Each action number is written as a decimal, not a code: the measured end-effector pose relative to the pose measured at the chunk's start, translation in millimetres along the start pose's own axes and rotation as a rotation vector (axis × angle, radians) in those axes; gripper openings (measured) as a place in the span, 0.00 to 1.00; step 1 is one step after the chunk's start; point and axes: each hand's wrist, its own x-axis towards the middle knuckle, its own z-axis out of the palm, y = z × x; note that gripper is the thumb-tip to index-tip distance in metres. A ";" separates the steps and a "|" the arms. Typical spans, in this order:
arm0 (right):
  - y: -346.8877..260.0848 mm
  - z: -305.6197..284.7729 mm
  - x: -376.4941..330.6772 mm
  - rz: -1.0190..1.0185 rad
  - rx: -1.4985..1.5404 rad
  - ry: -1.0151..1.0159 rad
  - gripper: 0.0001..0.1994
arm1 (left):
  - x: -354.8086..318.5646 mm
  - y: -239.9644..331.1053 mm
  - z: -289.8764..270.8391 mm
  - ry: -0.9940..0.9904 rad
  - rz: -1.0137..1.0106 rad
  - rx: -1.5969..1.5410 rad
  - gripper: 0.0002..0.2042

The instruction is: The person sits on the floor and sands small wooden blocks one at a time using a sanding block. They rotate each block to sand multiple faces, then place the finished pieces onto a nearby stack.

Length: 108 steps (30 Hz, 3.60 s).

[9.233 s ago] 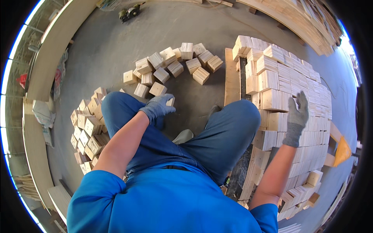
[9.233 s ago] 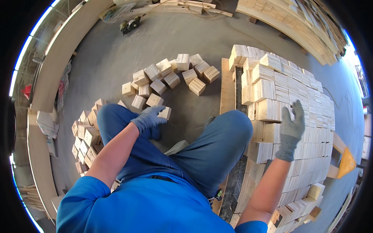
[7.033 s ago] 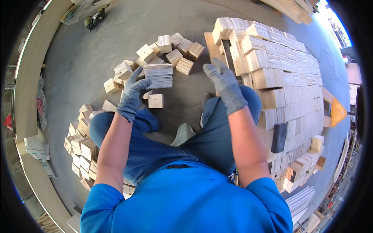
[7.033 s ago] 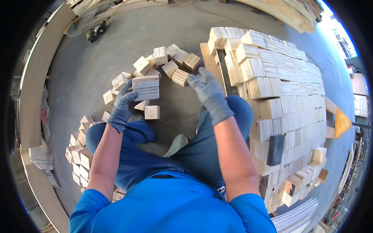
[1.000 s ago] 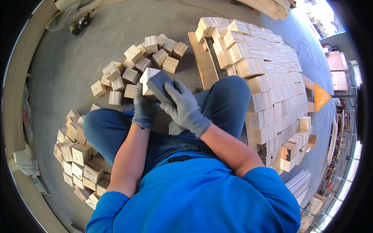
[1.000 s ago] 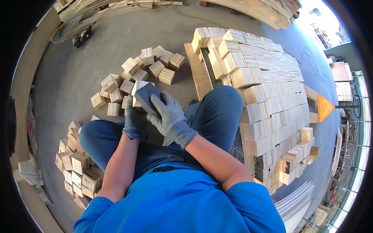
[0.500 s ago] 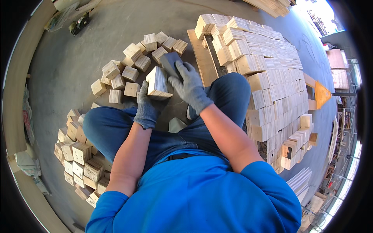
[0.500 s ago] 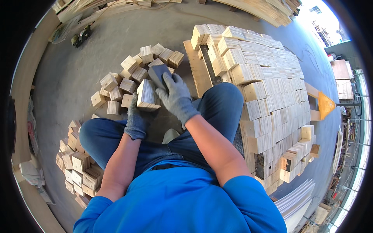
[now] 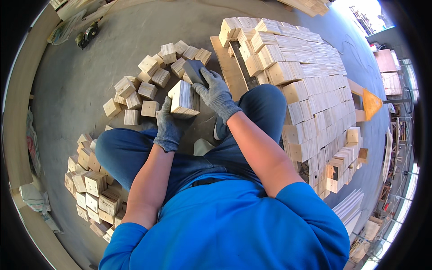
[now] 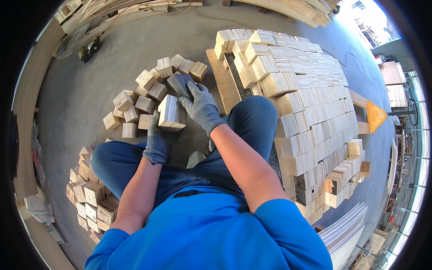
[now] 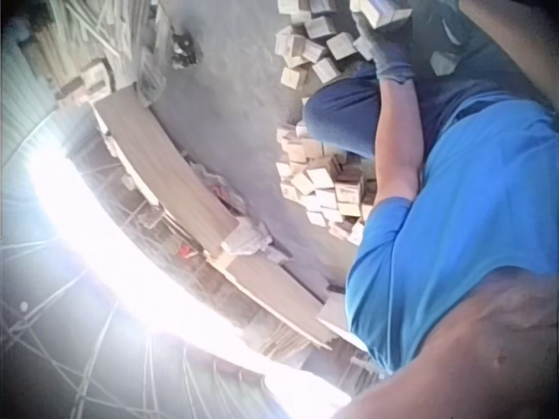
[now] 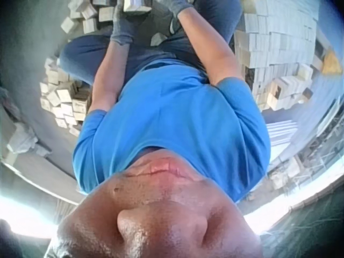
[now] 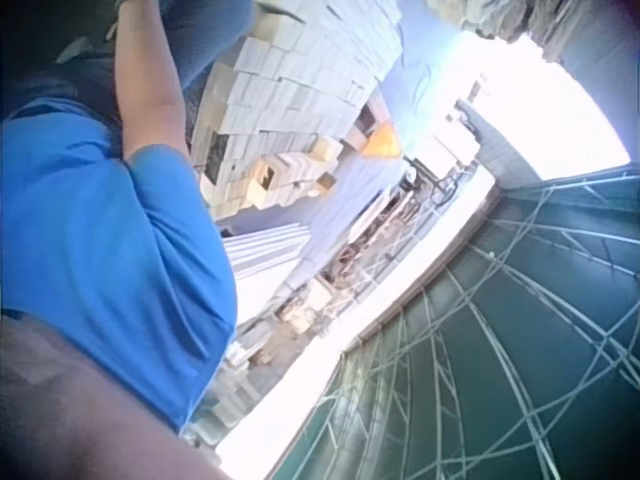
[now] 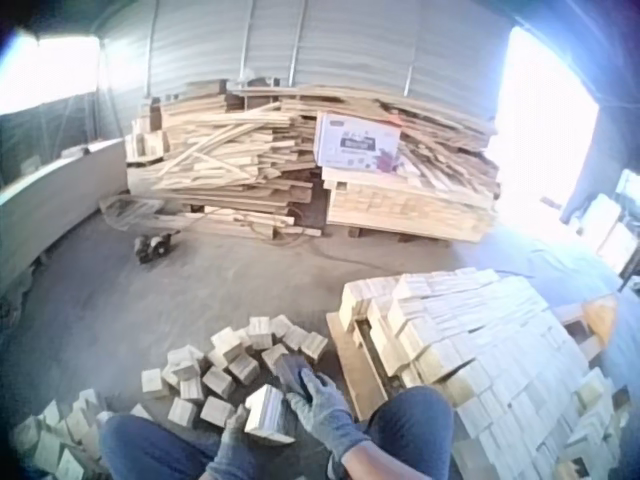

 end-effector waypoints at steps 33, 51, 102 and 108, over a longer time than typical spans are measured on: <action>-31.1 -14.1 -80.3 -0.271 0.007 -0.021 0.34 | -2.3 14.0 -11.9 -0.015 0.047 -0.019 0.34; 28.1 -8.9 -42.6 0.697 1.250 -0.098 0.29 | -1.8 9.0 0.4 -0.114 0.012 0.093 0.35; 16.2 -7.5 -4.3 0.064 0.182 -0.050 0.32 | -14.7 0.3 12.7 -0.129 -0.061 0.179 0.37; -10.7 -23.4 -45.0 -0.090 0.228 -0.032 0.33 | -17.0 4.9 4.1 -0.104 -0.012 0.120 0.35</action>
